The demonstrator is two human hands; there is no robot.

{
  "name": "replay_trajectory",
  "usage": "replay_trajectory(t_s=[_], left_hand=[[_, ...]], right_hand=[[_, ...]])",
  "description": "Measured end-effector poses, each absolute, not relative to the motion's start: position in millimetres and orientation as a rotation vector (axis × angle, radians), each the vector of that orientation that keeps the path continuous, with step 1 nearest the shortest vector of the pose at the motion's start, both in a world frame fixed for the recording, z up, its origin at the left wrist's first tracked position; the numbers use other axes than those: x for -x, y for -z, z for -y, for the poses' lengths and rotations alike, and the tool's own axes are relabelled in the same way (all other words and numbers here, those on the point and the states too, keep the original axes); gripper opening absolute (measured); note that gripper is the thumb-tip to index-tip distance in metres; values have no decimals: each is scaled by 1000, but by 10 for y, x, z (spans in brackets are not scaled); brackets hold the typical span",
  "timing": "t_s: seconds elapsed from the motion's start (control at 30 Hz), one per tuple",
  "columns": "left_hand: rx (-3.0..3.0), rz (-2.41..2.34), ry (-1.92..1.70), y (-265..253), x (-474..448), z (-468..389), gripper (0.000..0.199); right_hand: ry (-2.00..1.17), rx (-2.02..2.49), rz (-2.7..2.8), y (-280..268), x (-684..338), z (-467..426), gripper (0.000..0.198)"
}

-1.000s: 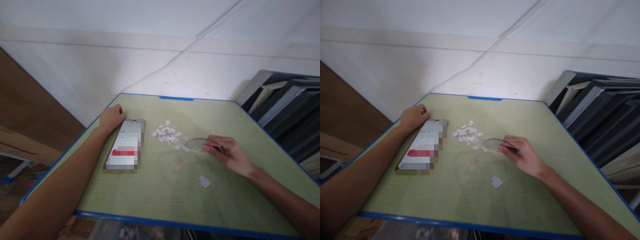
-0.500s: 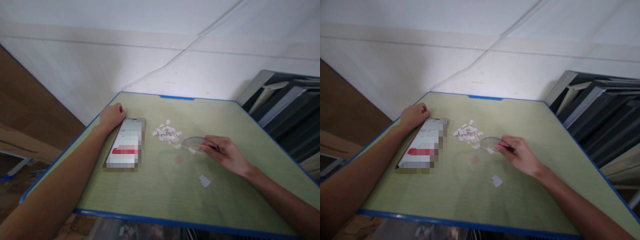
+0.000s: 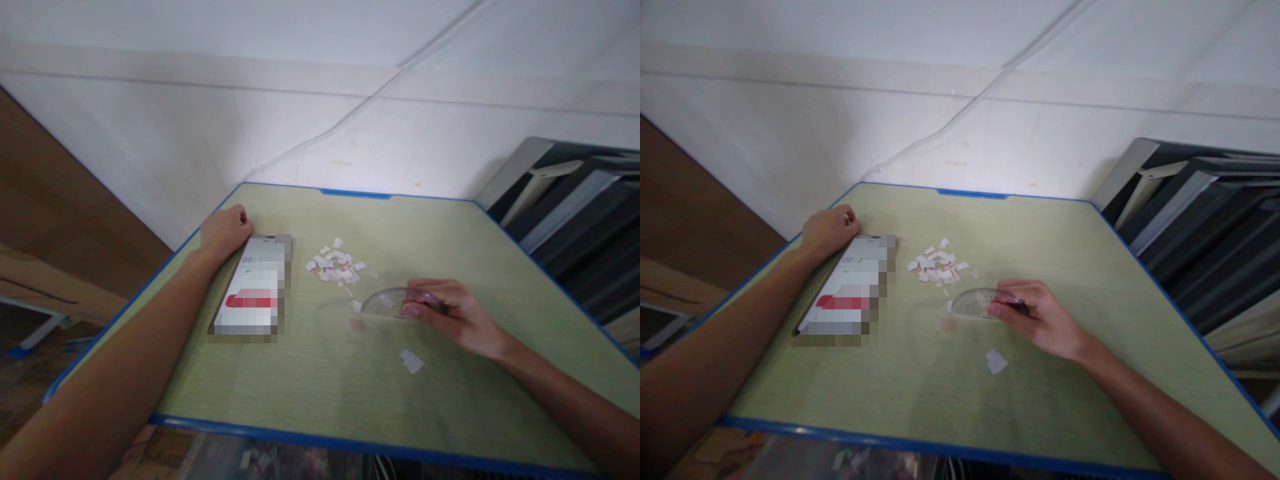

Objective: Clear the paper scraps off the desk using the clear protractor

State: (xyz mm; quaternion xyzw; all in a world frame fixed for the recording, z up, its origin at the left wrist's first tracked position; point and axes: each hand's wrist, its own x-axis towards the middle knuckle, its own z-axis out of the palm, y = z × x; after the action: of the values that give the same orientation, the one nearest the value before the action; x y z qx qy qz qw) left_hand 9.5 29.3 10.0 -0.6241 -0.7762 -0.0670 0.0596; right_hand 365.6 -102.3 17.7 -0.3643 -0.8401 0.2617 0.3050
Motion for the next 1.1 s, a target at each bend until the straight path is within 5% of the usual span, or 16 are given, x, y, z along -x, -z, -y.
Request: replay_trajectory(t_s=[1.1], left_hand=[[1898, 2355, 201, -78, -57, -312, 36]], right_hand=[[-245, 974, 2307, -307, -3817, 1073, 39]])
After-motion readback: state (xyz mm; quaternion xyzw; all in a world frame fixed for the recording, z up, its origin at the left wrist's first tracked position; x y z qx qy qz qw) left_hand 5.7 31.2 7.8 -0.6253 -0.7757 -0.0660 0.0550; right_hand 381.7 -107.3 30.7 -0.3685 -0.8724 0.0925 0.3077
